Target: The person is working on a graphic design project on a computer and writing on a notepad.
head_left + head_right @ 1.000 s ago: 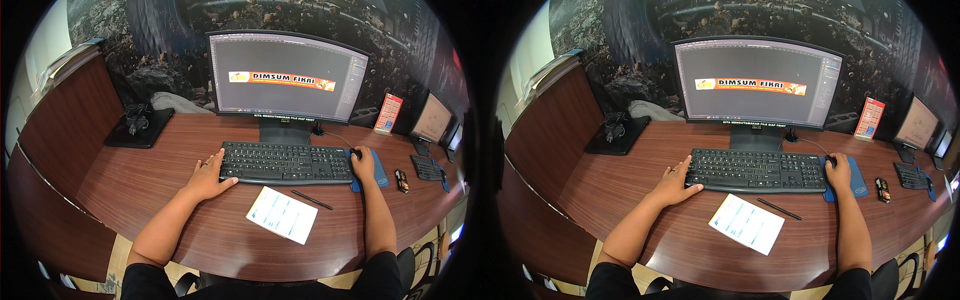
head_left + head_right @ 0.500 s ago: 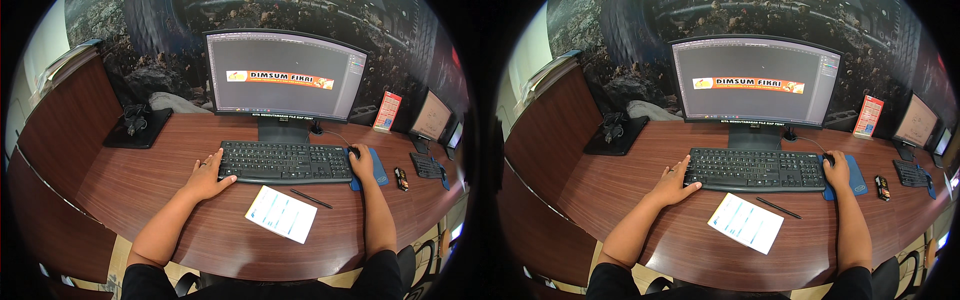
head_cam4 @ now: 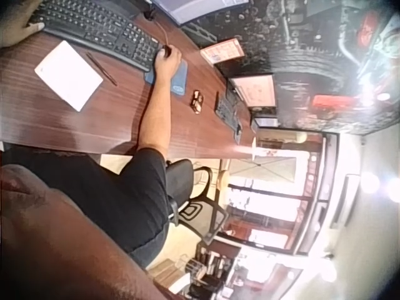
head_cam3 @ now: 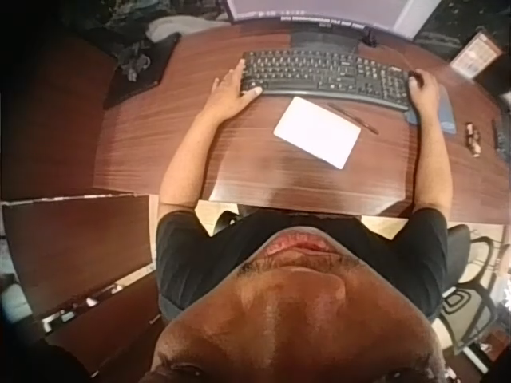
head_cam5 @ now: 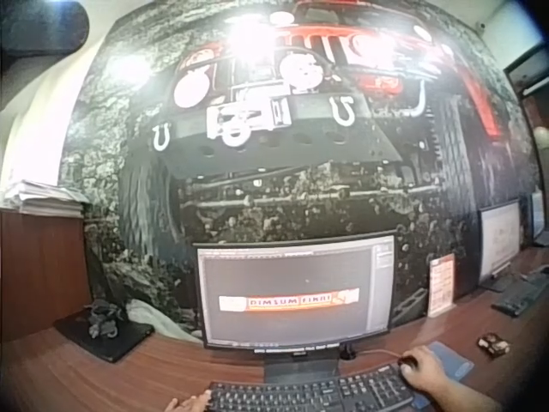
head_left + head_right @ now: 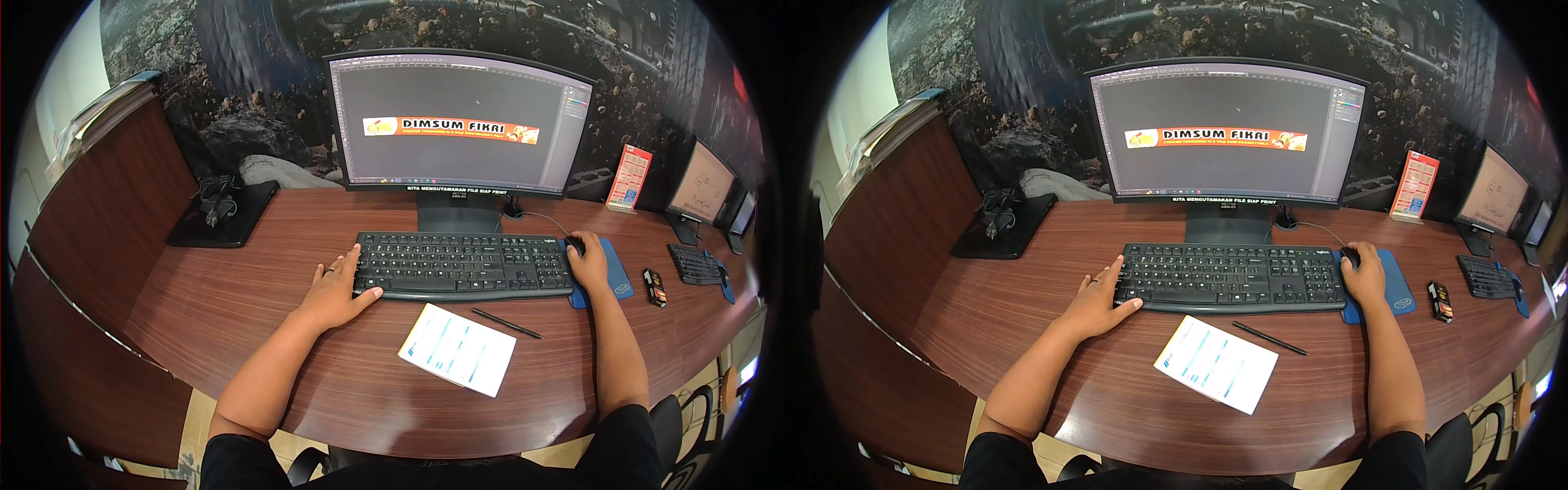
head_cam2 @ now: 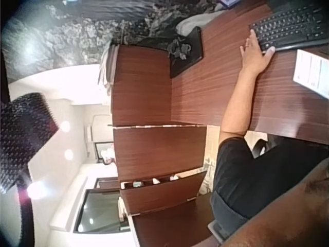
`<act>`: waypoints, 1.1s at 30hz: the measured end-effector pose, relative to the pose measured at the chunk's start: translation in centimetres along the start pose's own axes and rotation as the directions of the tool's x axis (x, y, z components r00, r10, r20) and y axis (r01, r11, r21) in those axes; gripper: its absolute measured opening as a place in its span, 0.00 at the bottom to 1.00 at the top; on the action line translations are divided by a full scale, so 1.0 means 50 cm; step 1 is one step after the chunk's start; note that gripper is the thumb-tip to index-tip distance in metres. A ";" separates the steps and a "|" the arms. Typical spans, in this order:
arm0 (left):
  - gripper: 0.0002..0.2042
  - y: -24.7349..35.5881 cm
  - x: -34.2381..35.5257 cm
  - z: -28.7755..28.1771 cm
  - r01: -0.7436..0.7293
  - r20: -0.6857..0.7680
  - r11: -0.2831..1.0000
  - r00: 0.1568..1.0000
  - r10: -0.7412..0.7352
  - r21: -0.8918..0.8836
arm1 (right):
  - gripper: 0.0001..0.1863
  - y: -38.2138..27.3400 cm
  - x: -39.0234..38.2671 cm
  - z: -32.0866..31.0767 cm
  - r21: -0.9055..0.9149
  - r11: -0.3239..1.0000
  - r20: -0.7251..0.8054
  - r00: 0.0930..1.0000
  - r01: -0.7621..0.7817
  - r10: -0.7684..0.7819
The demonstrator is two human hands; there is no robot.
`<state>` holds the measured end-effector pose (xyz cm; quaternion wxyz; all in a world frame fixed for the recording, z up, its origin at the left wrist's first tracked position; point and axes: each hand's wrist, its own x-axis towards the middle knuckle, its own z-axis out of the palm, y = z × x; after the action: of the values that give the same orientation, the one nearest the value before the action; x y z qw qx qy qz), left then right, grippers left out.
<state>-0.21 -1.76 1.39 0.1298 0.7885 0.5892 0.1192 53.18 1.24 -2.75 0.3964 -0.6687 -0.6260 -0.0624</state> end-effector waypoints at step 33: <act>0.49 -0.004 0.001 0.000 0.030 -0.041 0.999 0.999 -0.032 -0.032 | 0.16 -0.009 0.004 -0.006 0.042 0.999 0.010 1.000 -0.020 0.020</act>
<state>-0.40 -1.65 1.32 0.1317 0.7746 0.6019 0.1427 52.93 1.20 -2.23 0.4081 -0.6667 -0.6223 -0.0420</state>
